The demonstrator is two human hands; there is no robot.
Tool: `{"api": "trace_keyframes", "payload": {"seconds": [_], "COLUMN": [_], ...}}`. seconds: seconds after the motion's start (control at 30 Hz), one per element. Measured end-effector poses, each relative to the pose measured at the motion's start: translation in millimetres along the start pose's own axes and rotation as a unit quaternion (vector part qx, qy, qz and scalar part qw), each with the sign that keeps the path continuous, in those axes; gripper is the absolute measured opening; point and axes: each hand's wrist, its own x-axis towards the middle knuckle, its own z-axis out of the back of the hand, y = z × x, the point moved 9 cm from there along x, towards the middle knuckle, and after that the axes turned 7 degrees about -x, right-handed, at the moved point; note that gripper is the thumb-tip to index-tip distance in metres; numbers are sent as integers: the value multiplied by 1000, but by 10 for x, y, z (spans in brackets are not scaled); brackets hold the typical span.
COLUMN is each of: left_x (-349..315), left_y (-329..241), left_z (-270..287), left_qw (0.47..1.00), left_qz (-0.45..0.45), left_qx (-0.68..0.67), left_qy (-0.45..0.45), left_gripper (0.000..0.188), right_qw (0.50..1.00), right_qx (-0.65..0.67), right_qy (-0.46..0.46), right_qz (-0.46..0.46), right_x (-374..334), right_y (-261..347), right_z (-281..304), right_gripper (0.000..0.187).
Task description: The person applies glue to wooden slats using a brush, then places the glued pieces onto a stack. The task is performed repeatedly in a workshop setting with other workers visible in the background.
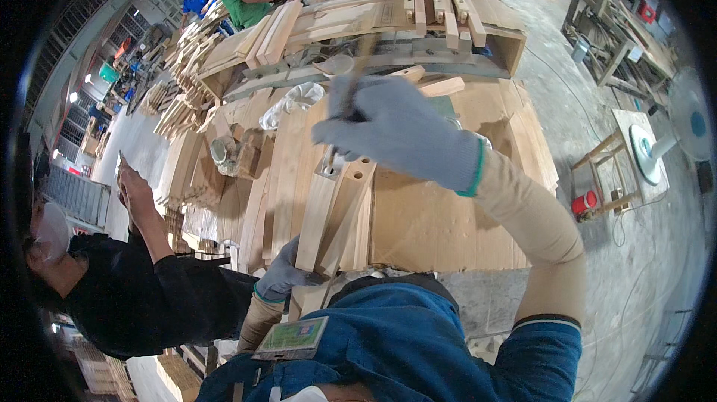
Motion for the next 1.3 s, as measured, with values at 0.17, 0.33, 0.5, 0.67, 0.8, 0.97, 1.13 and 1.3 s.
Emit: {"api": "trace_keyframes", "payload": {"seconds": [0.17,0.33,0.5,0.67,0.8,0.97,1.13,1.3], "left_x": [-47,-114,-150,-164,-134,-158,-237,-226], "left_y": [-54,-56,-48,56,119,80,-38,-20], "left_z": [-63,-124,-194,-96,-39,17,-22,-3], "left_qw": [997,998,999,997,992,993,995,995], "left_qz": [-26,-6,-18,-20,-76,-108,-102,-93], "left_qx": [68,45,32,64,98,54,7,23], "left_qy": [-35,-49,-31,-44,-10,-15,-15,-12], "left_gripper": [88,89,88,85,85,89,89,90], "right_qw": [997,990,999,993,999,979,872,835], "right_qx": [-32,129,47,-74,12,182,431,457], "right_qy": [5,-39,-8,-1,-16,-28,-222,-306], "right_qz": [64,-40,9,90,30,-84,-68,-21], "right_x": [128,164,210,118,177,42,-427,-749], "right_y": [235,-30,40,342,195,-128,-530,-682], "right_z": [31,230,134,166,157,140,24,-334], "right_gripper": [35,37,38,35,33,24,10,6]}}
